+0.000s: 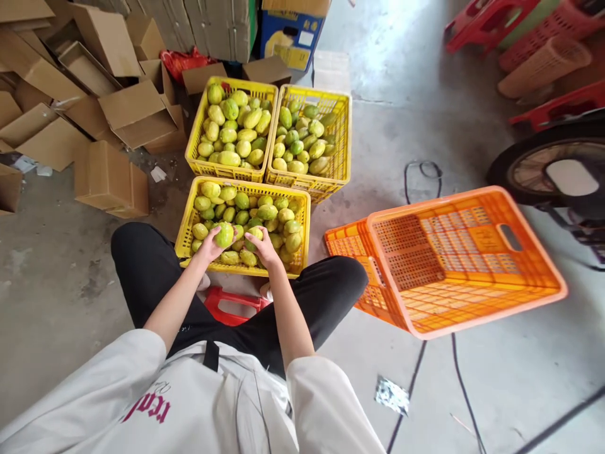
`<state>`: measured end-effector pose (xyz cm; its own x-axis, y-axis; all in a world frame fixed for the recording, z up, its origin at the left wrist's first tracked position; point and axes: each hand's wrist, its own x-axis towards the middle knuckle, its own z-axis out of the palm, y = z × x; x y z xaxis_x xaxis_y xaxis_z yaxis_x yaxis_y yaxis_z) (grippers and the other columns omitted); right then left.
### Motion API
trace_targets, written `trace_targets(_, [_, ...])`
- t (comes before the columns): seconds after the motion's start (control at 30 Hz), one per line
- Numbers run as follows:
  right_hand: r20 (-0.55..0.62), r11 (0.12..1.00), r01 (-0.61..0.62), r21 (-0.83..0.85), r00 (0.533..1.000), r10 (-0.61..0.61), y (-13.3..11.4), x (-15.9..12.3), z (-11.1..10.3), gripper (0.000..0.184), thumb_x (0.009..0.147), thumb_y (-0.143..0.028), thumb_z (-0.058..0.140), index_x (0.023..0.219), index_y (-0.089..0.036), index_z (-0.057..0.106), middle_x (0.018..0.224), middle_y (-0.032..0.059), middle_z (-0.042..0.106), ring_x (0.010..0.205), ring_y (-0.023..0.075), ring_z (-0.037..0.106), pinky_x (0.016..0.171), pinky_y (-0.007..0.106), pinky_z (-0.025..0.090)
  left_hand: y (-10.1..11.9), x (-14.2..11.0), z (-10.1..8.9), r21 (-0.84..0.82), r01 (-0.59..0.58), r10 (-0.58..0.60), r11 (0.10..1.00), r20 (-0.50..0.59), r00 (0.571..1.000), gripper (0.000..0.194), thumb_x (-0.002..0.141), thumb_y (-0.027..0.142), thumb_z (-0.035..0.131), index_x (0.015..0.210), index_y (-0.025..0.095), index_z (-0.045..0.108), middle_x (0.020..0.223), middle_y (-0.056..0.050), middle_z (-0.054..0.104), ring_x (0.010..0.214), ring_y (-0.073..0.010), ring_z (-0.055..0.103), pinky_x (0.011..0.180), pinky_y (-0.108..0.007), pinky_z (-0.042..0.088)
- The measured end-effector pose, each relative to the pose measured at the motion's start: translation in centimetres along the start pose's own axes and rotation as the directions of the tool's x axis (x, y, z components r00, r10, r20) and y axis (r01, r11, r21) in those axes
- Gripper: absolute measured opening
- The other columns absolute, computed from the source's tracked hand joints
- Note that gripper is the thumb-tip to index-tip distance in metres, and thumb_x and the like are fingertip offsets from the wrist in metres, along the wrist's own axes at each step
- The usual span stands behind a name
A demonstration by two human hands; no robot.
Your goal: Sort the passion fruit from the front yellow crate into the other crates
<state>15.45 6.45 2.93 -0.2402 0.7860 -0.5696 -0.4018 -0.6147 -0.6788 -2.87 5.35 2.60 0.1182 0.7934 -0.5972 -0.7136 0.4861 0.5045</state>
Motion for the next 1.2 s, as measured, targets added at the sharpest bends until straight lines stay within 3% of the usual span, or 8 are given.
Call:
trace_targets(0.13, [-0.041,0.99,0.09,0.108,0.995,-0.086,-1.1,-2.8,0.6,0.047,0.065,-0.039,0.084,0.098,-0.024,0.053,0.079,-0.0033,0.066,0.067,0.0169,0.067,0.061,0.03,0.058,0.2,-2.5,0.9,0.09,-0.027,0.019,0.996,0.087,0.996,0.029,0.077,0.03,0.078,0.098,0.016,0.064,0.101,-0.01,0.075,0.106,-0.0271,0.072,0.088,-0.038,0.06])
trace_targets(0.3, [-0.043,0.962,0.127,0.24,0.992,-0.12,0.2,-4.6,0.5,0.034,0.064,-0.034,0.078,0.089,-0.021,0.059,0.075,-0.0006,0.066,0.068,0.0173,0.066,0.067,0.034,0.06,-0.5,-5.3,1.8,0.216,-0.089,0.075,0.972,0.071,0.995,0.041,0.067,0.025,0.087,0.101,0.017,0.065,0.09,-0.006,0.075,0.09,-0.0226,0.074,0.079,-0.031,0.06])
trace_targets(0.47, [-0.186,0.972,0.104,0.212,0.98,-0.064,2.6,-4.2,0.2,0.032,0.061,-0.032,0.08,0.081,-0.021,0.058,0.065,-0.0026,0.061,0.053,0.0124,0.057,0.051,0.026,0.053,-2.2,-5.8,1.0,0.323,-0.123,0.166,0.938,-0.109,0.98,0.041,0.057,0.023,0.091,0.089,0.015,0.067,0.073,-0.001,0.07,0.063,-0.0143,0.068,0.062,-0.025,0.054])
trace_targets(0.57, [-0.206,0.973,0.1,0.209,0.977,-0.057,2.9,-3.9,-0.1,0.033,0.065,-0.038,0.08,0.081,-0.022,0.056,0.066,-0.0014,0.061,0.057,0.0151,0.061,0.056,0.029,0.057,-2.4,-5.5,0.5,0.271,-0.135,0.184,0.953,-0.165,0.969,0.033,0.068,0.029,0.085,0.092,0.018,0.064,0.08,-0.002,0.072,0.077,-0.0178,0.072,0.072,-0.027,0.057])
trace_targets(0.67, [-0.1,0.964,0.053,0.261,0.995,-0.028,2.4,-4.1,-0.4,0.033,0.071,-0.048,0.071,0.086,-0.022,0.058,0.076,0.0044,0.066,0.08,0.0259,0.071,0.069,0.04,0.062,-1.7,-5.4,0.3,0.159,-0.097,0.114,0.982,-0.105,0.988,0.025,0.084,0.04,0.063,0.096,0.018,0.063,0.092,-0.008,0.074,0.1,-0.0256,0.073,0.084,-0.036,0.059])
trace_targets(0.8, [0.043,0.954,0.057,0.294,0.996,-0.072,1.8,-4.7,-0.4,0.034,0.067,-0.045,0.069,0.091,-0.022,0.061,0.091,0.0093,0.07,0.105,0.0333,0.068,0.081,0.047,0.061,-1.1,-5.5,0.4,-0.03,0.0,0.0,1.0,0.006,1.0,0.027,0.09,0.034,0.05,0.106,0.016,0.064,0.101,-0.011,0.074,0.11,-0.0286,0.07,0.092,-0.044,0.058])
trace_targets(1.07, [0.057,0.922,0.103,0.373,0.989,-0.133,2.0,-5.2,-0.2,0.04,0.064,-0.039,0.077,0.095,-0.027,0.055,0.085,-0.0004,0.066,0.089,0.0228,0.068,0.086,0.044,0.059,-2.0,-5.0,-0.2,-0.092,-0.045,0.038,0.995,-0.077,0.996,0.022,0.084,0.039,0.066,0.095,0.021,0.06,0.093,-0.006,0.072,0.094,-0.0215,0.071,0.091,-0.043,0.06])
trace_targets(1.2, [-0.027,0.947,0.091,0.309,0.996,-0.087,2.9,-4.3,-0.2,0.039,0.062,-0.031,0.075,0.093,-0.027,0.052,0.082,-0.0022,0.066,0.077,0.0187,0.068,0.071,0.035,0.059,-2.3,-4.7,-0.5,-0.002,0.033,-0.033,0.999,-0.095,0.995,0.024,0.081,0.038,0.07,0.093,0.02,0.06,0.091,-0.008,0.072,0.098,-0.0243,0.071,0.083,-0.039,0.062])
